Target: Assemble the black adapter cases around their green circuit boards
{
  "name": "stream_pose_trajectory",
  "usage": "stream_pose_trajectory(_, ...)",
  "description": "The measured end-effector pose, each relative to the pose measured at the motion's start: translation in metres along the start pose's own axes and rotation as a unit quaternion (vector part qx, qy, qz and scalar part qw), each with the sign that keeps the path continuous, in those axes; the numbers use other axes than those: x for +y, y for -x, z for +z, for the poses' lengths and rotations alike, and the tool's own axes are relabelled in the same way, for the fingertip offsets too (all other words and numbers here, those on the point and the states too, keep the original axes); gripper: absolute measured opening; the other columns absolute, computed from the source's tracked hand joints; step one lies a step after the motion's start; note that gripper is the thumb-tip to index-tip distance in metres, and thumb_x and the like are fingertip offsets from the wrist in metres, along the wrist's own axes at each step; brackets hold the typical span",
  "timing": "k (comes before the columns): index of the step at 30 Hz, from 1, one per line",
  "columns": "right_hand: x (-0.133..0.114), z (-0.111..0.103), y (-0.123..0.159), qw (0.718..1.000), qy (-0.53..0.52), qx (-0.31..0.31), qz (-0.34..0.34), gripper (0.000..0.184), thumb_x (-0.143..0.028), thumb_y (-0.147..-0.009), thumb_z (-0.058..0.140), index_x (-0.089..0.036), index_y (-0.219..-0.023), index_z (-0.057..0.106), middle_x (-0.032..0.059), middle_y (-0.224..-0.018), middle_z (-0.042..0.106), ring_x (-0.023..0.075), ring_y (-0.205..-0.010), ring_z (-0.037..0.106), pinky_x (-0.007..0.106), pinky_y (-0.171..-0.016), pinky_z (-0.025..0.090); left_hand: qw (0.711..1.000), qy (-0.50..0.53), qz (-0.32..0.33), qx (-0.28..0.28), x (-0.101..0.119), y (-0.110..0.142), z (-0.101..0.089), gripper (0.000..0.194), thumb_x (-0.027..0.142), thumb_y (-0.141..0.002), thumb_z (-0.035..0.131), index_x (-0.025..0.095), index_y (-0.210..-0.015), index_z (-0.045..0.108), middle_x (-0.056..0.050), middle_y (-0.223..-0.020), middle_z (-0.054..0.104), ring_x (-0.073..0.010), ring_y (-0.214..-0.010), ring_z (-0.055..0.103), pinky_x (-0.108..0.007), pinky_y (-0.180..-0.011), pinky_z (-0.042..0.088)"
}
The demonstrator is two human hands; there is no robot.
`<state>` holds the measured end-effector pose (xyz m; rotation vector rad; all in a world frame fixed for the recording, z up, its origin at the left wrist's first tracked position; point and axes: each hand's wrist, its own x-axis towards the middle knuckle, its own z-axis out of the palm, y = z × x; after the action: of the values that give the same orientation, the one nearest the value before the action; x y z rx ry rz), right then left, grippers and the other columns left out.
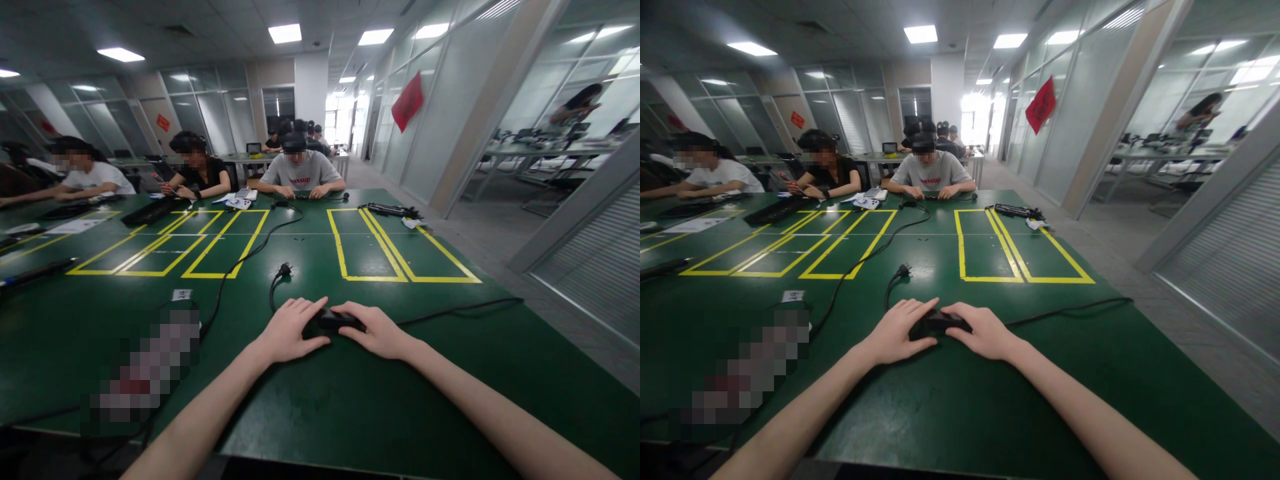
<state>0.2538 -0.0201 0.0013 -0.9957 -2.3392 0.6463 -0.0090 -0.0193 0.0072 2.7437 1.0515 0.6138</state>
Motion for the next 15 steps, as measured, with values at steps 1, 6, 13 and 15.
stream_pose_trajectory(1,0.007,-0.005,0.0,0.999,-0.014,0.033,0.02,0.034,-0.039,-0.098,0.058,-0.023,-0.127,0.063,0.0096,-0.119,0.074,0.0255,-0.105,0.071,0.039,-0.092,0.054,1.0,-0.014,0.002,0.025,-0.002,0.001,-0.001,0.077,0.05,-0.094,0.066,0.023,-0.159,0.036,-0.014,-0.14,0.062,-0.0316,-0.127,0.059,-0.051,-0.112,0.045)
stream_pose_trajectory(6,0.061,-0.049,0.003,0.95,-0.049,0.273,0.141,0.04,-0.055,-0.09,0.059,-0.022,-0.111,0.064,0.0096,-0.103,0.075,0.028,-0.096,0.071,0.042,-0.085,0.055,0.999,-0.012,0.01,0.05,-0.005,0.003,-0.001,0.06,0.038,-0.097,0.062,0.026,-0.154,0.046,-0.012,-0.152,0.056,-0.03,-0.14,0.051,-0.052,-0.12,0.038)
stream_pose_trajectory(13,0.113,-0.103,0.035,0.805,0.09,0.524,0.263,0.053,-0.065,-0.082,0.056,-0.021,-0.11,0.063,0.0126,-0.096,0.073,0.0324,-0.091,0.069,0.045,-0.081,0.053,0.998,0.053,0.017,-0.023,-0.001,0.001,0.005,0.024,0.034,-0.097,0.064,0.022,-0.114,0.075,-0.007,-0.124,0.074,-0.0243,-0.117,0.066,-0.041,-0.104,0.052)
stream_pose_trajectory(15,0.119,-0.107,0.045,0.776,0.166,0.529,0.299,0.053,-0.063,-0.085,0.054,-0.021,-0.115,0.064,0.0148,-0.098,0.073,0.0353,-0.09,0.068,0.047,-0.078,0.052,0.998,0.062,0.01,-0.025,0.0,0.0,0.004,0.023,0.033,-0.097,0.064,0.022,-0.114,0.075,-0.007,-0.124,0.074,-0.0238,-0.116,0.067,-0.04,-0.104,0.052)
